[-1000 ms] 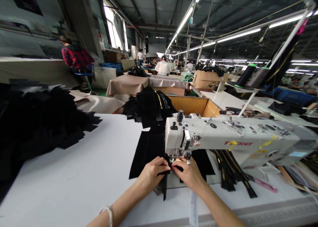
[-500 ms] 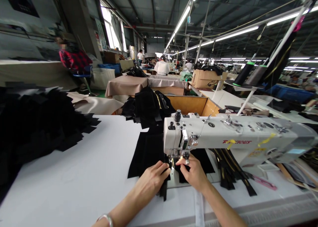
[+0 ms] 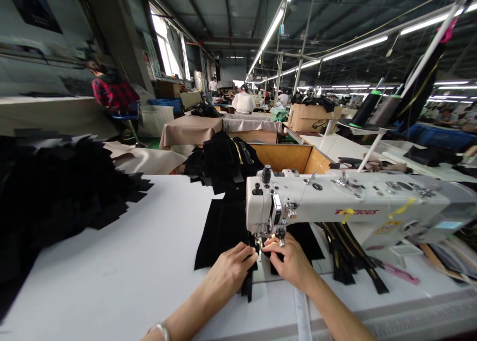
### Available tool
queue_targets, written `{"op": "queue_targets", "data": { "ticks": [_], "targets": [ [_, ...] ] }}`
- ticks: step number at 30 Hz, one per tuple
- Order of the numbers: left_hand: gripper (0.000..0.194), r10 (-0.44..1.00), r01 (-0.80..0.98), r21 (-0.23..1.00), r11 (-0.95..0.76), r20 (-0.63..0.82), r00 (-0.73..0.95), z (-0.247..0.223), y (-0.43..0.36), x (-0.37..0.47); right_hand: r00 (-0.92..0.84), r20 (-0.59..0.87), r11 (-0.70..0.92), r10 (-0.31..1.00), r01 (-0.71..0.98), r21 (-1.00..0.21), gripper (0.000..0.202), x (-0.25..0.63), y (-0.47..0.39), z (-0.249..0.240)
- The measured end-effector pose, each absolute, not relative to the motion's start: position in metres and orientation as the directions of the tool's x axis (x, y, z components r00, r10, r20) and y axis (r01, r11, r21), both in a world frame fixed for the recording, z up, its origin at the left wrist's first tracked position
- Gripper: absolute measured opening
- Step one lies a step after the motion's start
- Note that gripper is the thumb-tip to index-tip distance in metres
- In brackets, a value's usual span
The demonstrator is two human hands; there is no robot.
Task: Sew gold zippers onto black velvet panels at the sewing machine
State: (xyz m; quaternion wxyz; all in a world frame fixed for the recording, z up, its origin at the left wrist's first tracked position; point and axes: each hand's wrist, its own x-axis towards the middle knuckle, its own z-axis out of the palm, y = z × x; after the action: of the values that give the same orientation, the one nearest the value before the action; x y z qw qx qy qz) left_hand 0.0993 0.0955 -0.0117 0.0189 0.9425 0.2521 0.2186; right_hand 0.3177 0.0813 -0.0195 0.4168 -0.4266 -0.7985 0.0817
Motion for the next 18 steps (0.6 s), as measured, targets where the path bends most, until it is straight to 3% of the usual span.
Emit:
{"op": "queue_targets", "data": {
  "ticks": [8,18],
  "targets": [
    [0.047,0.562,0.467,0.314,-0.827,0.453,0.692,-0.013,0.101,0.099,-0.316,0.589,0.62,0.744,0.656,-0.43,0.031,0.318,0.079,-0.016],
    [0.024,0.699,0.44,0.554,-0.707,0.454,0.552,-0.02,0.111,0.099,-0.328,0.597,0.629,0.733,0.661,-0.409,0.03,0.318,0.081,-0.017]
  ]
}}
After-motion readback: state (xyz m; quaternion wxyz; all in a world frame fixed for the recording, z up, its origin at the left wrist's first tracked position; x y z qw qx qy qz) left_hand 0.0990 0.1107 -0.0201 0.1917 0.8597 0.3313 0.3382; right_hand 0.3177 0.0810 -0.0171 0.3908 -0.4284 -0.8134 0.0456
